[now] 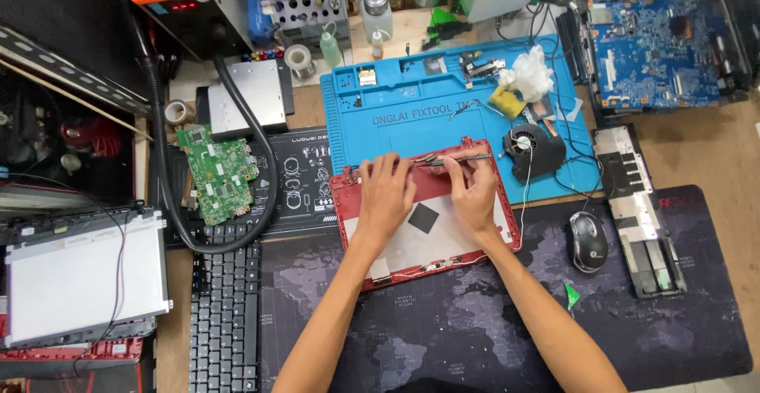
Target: Repairing a laptop by routing internal cables and positioning components using tweezers
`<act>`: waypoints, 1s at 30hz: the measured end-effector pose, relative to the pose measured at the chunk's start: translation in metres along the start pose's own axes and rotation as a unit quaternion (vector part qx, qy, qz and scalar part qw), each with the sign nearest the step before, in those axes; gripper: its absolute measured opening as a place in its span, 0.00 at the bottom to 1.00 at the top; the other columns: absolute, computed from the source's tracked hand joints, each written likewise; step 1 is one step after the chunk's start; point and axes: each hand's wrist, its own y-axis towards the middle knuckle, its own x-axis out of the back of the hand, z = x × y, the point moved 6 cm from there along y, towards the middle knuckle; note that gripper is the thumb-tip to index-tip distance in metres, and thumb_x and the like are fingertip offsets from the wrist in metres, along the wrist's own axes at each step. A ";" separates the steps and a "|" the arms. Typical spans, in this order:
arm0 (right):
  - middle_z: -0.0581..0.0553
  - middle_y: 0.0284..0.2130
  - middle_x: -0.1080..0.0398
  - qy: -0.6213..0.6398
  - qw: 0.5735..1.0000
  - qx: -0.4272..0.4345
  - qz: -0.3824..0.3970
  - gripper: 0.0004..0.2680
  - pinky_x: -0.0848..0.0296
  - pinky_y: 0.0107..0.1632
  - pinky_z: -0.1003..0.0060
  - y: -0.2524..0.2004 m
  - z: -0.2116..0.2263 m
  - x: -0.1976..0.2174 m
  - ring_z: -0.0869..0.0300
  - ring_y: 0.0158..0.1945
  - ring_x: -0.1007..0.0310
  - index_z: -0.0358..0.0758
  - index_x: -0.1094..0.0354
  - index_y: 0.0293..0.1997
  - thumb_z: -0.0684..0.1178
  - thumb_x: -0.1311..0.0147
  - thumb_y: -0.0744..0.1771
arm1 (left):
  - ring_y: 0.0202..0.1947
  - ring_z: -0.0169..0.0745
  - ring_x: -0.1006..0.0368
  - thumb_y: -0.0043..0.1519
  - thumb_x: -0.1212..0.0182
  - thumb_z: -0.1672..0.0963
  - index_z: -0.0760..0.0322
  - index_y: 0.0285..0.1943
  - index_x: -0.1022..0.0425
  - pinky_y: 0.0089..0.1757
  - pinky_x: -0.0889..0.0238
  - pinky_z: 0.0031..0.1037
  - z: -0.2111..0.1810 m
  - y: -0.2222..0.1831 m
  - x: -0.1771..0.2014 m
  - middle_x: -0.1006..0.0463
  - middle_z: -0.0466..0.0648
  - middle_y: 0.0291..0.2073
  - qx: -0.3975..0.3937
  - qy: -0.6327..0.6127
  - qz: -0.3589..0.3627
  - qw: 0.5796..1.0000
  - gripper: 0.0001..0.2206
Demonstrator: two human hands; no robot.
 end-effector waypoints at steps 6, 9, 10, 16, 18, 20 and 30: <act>0.38 0.42 0.25 0.016 1.000 -0.019 0.001 0.02 0.24 0.56 0.63 -0.002 -0.007 0.003 0.53 0.51 0.21 0.32 0.35 0.46 0.39 0.48 0.71 | 0.39 0.51 0.33 0.66 0.43 0.51 0.61 0.53 0.33 0.47 0.42 0.41 -0.004 0.019 0.018 0.35 0.49 0.35 -0.013 -0.038 0.025 0.999 0.13; 0.40 0.43 0.24 0.036 0.999 -0.024 0.001 0.03 0.26 0.59 0.64 -0.004 0.000 0.001 0.55 0.54 0.22 0.33 0.34 0.47 0.40 0.47 0.71 | 0.35 0.49 0.35 0.69 0.47 0.51 0.59 0.53 0.35 0.43 0.42 0.36 0.003 0.019 0.015 0.38 0.47 0.34 -0.008 -0.092 0.061 0.994 0.11; 0.40 0.43 0.24 0.037 0.999 -0.022 0.000 0.03 0.26 0.59 0.64 -0.006 0.001 0.002 0.55 0.54 0.22 0.33 0.34 0.47 0.40 0.47 0.71 | 0.35 0.49 0.35 0.69 0.47 0.51 0.59 0.53 0.35 0.43 0.42 0.36 0.001 0.017 0.022 0.38 0.47 0.34 -0.010 -0.091 0.060 0.994 0.11; 0.42 0.44 0.24 0.120 0.991 -0.061 -0.024 0.04 0.25 0.55 0.68 -0.007 -0.015 0.002 0.62 0.49 0.23 0.36 0.36 0.49 0.42 0.47 0.71 | 0.36 0.55 0.32 0.67 0.46 0.52 0.58 0.54 0.32 0.43 0.37 0.38 0.021 0.022 0.023 0.37 0.48 0.34 -0.005 -0.110 0.094 0.990 0.11; 0.37 0.43 0.23 0.125 0.990 -0.060 -0.033 0.05 0.22 0.54 0.64 -0.009 -0.013 0.001 0.57 0.49 0.20 0.34 0.36 0.49 0.43 0.45 0.71 | 0.36 0.59 0.32 0.69 0.47 0.54 0.61 0.51 0.30 0.42 0.37 0.42 0.039 0.024 0.032 0.37 0.50 0.35 0.032 -0.090 0.057 0.994 0.09; 0.37 0.43 0.22 0.128 0.989 -0.066 -0.030 0.05 0.22 0.51 0.64 -0.010 -0.003 0.000 0.58 0.46 0.20 0.35 0.36 0.49 0.43 0.46 0.71 | 0.37 0.60 0.31 0.69 0.47 0.55 0.62 0.51 0.29 0.41 0.37 0.43 0.047 0.022 0.041 0.37 0.51 0.35 0.046 -0.085 0.046 0.994 0.08; 0.39 0.40 0.22 0.125 0.984 -0.129 -0.003 0.06 0.20 0.46 0.68 -0.014 -0.004 -0.006 0.63 0.39 0.19 0.37 0.35 0.50 0.44 0.46 0.71 | 0.39 0.65 0.29 0.69 0.46 0.56 0.62 0.47 0.30 0.41 0.35 0.45 0.053 0.000 0.046 0.34 0.54 0.36 0.129 -0.107 0.018 0.986 0.05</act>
